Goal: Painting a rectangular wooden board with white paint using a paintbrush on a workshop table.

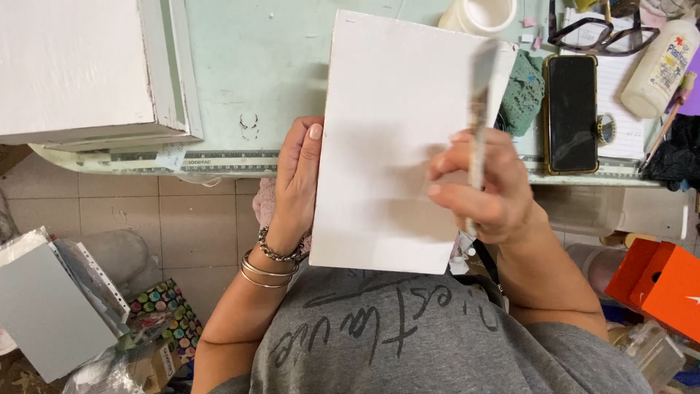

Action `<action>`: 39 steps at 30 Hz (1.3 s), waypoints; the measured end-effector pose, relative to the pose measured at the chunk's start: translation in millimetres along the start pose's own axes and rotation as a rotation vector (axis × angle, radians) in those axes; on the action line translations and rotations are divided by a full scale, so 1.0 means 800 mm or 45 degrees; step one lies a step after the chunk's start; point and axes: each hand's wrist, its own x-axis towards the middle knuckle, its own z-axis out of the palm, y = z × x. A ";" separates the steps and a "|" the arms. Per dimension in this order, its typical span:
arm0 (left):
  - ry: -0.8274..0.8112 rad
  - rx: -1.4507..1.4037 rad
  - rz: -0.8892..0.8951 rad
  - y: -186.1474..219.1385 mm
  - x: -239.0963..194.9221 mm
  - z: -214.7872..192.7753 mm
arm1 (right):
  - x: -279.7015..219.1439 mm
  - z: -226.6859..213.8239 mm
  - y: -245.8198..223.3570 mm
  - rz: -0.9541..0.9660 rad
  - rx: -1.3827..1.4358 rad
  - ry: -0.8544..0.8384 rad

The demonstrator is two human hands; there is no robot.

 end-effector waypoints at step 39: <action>0.096 0.191 -0.232 0.037 -0.005 0.016 | -0.010 -0.050 0.030 -0.036 -0.139 0.158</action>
